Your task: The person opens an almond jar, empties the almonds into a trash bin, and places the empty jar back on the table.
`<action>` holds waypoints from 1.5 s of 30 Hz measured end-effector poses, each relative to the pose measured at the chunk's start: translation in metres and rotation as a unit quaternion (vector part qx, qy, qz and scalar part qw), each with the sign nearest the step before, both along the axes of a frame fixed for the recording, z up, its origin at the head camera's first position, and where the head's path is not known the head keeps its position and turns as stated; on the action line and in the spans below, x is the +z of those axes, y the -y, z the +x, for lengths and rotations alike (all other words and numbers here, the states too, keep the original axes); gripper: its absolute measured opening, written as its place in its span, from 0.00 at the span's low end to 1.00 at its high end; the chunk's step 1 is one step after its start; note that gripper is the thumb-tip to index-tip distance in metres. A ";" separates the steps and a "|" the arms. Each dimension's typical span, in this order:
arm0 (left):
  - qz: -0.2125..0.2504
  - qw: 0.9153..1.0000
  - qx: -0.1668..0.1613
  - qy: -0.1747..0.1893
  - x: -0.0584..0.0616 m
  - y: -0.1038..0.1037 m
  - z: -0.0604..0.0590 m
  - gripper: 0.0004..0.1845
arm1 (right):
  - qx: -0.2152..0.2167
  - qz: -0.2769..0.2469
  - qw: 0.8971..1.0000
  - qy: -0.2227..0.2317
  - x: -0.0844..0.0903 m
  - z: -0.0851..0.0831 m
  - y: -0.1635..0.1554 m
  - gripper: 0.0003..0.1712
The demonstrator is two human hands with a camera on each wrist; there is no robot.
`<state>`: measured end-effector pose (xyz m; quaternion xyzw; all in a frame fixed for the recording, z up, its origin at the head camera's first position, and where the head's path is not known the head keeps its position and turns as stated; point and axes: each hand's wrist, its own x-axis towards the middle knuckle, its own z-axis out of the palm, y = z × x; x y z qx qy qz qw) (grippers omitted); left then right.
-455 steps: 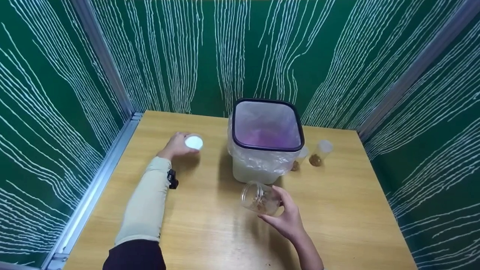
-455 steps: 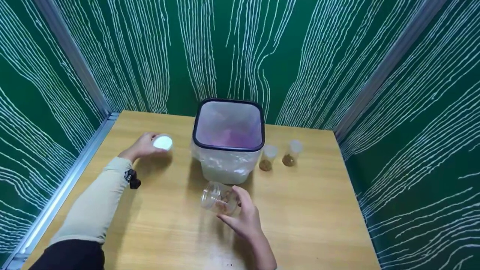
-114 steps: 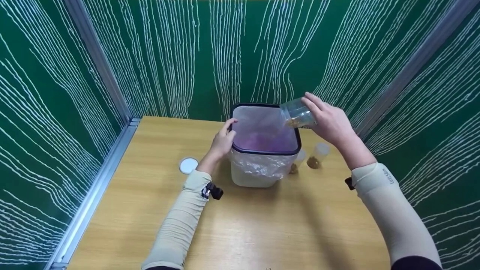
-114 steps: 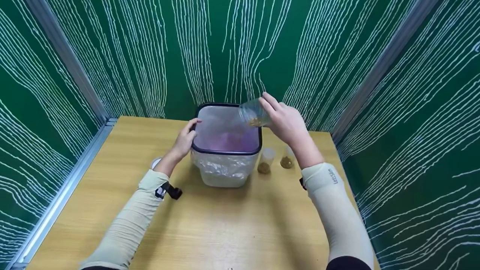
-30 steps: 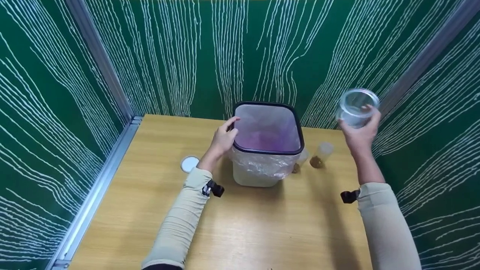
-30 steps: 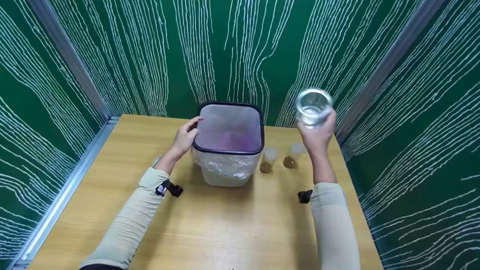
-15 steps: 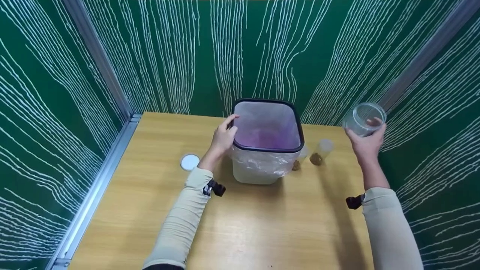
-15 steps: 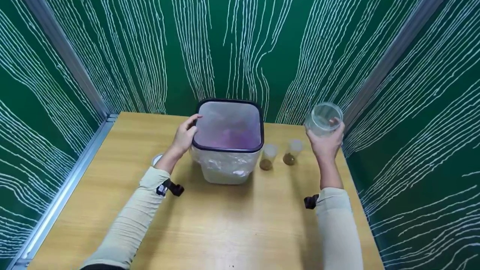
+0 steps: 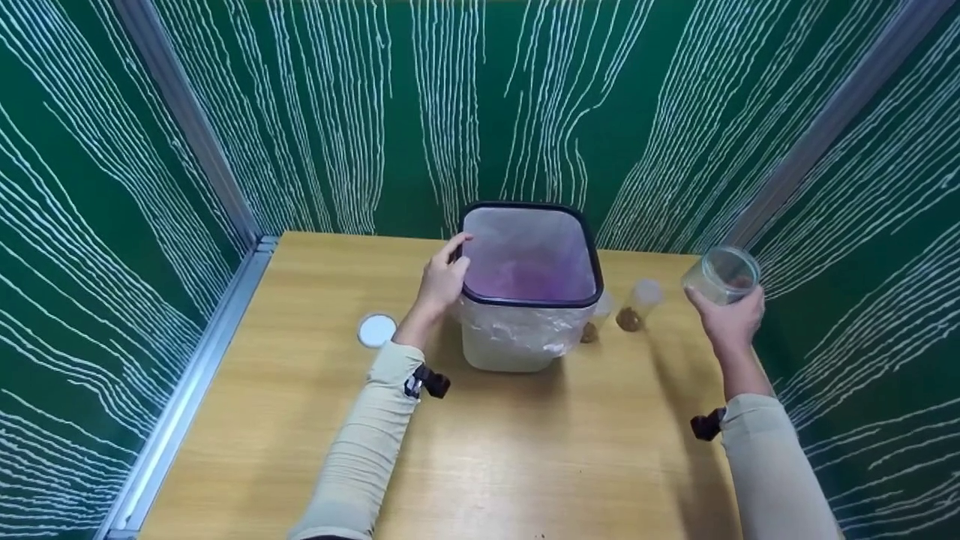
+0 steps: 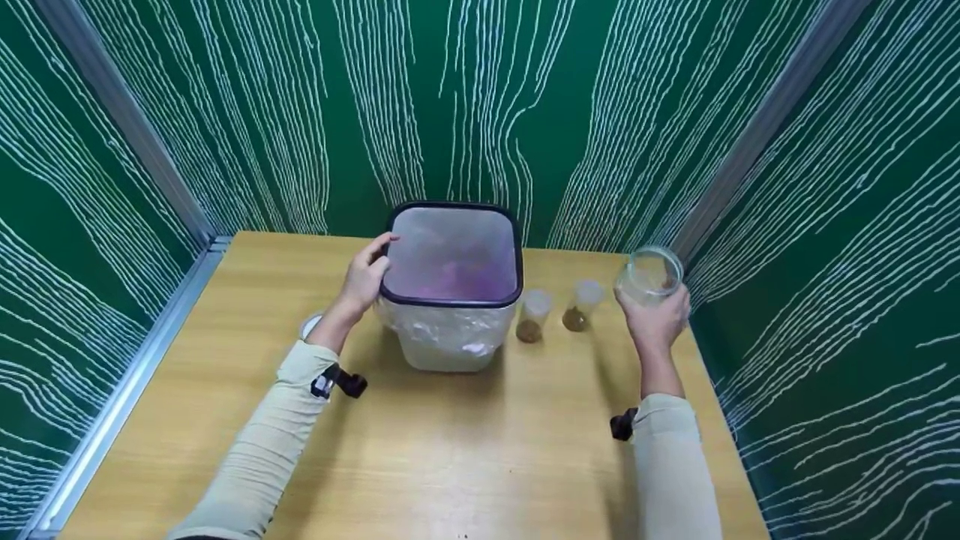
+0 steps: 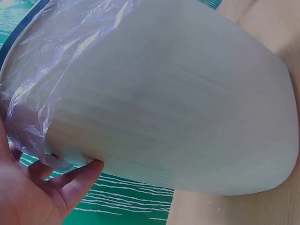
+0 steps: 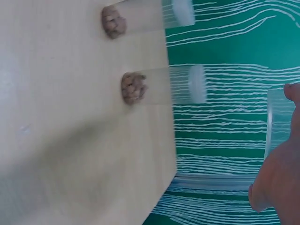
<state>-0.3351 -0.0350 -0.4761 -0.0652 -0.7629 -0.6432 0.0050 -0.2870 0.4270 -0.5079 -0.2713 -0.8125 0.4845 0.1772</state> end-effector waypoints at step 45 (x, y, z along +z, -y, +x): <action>-0.001 1.000 0.008 -0.009 -0.007 0.000 0.000 0.25 | -0.014 -0.005 0.989 0.145 -0.104 0.002 -0.005 0.66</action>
